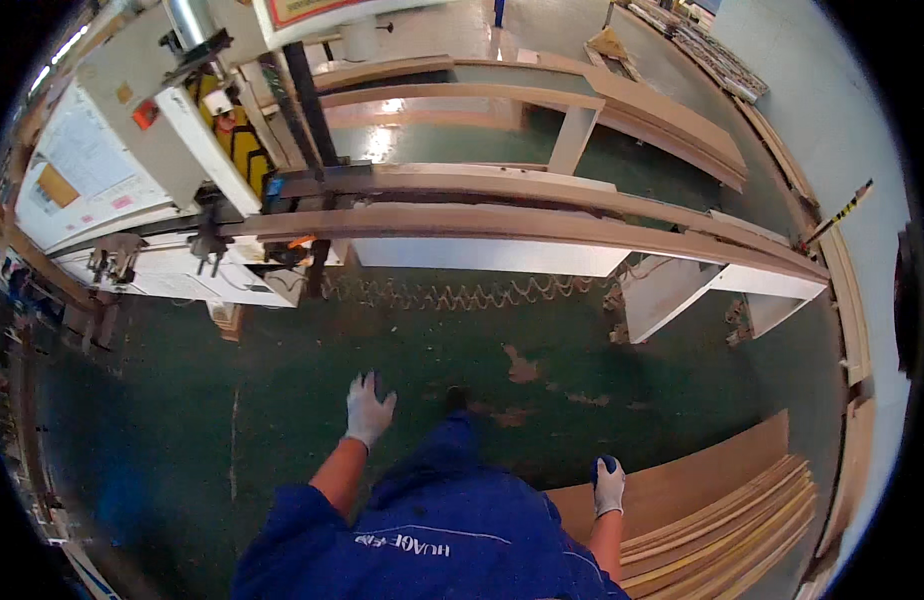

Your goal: The person picks up wooden planks from a stack and places them into a woodworking machine. They feed the planks through the machine one at a time, then remove the processed pieces and stack them nearby. The person repeats this process throughout the clip.

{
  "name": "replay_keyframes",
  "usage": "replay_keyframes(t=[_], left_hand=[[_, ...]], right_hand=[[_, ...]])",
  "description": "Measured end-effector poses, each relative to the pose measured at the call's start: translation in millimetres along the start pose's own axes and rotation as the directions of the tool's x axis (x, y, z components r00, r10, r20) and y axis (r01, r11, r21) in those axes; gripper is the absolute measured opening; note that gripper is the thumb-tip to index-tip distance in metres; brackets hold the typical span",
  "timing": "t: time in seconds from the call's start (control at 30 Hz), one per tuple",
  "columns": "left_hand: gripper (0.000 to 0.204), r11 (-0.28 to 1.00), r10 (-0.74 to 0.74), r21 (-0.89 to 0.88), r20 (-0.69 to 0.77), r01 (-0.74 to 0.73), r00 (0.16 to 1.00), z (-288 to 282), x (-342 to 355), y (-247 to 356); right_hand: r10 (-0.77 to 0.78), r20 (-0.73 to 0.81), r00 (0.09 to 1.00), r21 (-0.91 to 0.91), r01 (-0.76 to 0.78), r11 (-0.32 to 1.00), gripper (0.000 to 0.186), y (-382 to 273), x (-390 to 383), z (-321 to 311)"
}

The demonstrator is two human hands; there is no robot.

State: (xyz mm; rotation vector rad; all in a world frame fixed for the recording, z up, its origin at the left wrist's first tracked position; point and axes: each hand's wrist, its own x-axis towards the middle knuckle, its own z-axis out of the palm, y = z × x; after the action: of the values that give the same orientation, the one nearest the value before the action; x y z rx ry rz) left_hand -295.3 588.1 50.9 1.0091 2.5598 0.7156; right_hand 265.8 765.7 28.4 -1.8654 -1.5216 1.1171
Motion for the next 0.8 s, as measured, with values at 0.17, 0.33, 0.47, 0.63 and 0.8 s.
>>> replay_keyframes(t=[0.17, 0.33, 0.47, 0.63, 0.8], left_hand=[[0.081, 0.915, 0.395, 0.043, -0.306, -0.401, 0.867, -84, 126, 172], [0.086, 0.849, 0.496, -0.003, -0.340, -0.529, 0.799, -111, 216, 261], [0.089, 0.941, 0.333, 0.157, -0.263, -0.301, 0.905, -96, 262, 291], [0.088, 0.968, 0.111, 0.242, -0.176, -0.067, 0.978, -84, 290, 313], [0.098, 0.942, -0.101, 0.299, -0.184, 0.154, 0.978, -69, 315, 339]], right_hand=[[-0.038, -0.116, 0.993, -0.109, 0.025, 0.994, 0.031, -86, 70, -26], [-0.177, -0.157, 0.972, -0.062, 0.169, 0.984, 0.036, -176, 145, -44], [-0.312, -0.216, 0.925, -0.127, 0.291, 0.948, 0.038, -218, 238, -80], [-0.418, -0.243, 0.875, -0.178, 0.383, 0.906, 0.046, -286, 374, -121], [-0.702, -0.050, 0.711, -0.619, 0.530, 0.580, 0.074, -311, 509, -158]])
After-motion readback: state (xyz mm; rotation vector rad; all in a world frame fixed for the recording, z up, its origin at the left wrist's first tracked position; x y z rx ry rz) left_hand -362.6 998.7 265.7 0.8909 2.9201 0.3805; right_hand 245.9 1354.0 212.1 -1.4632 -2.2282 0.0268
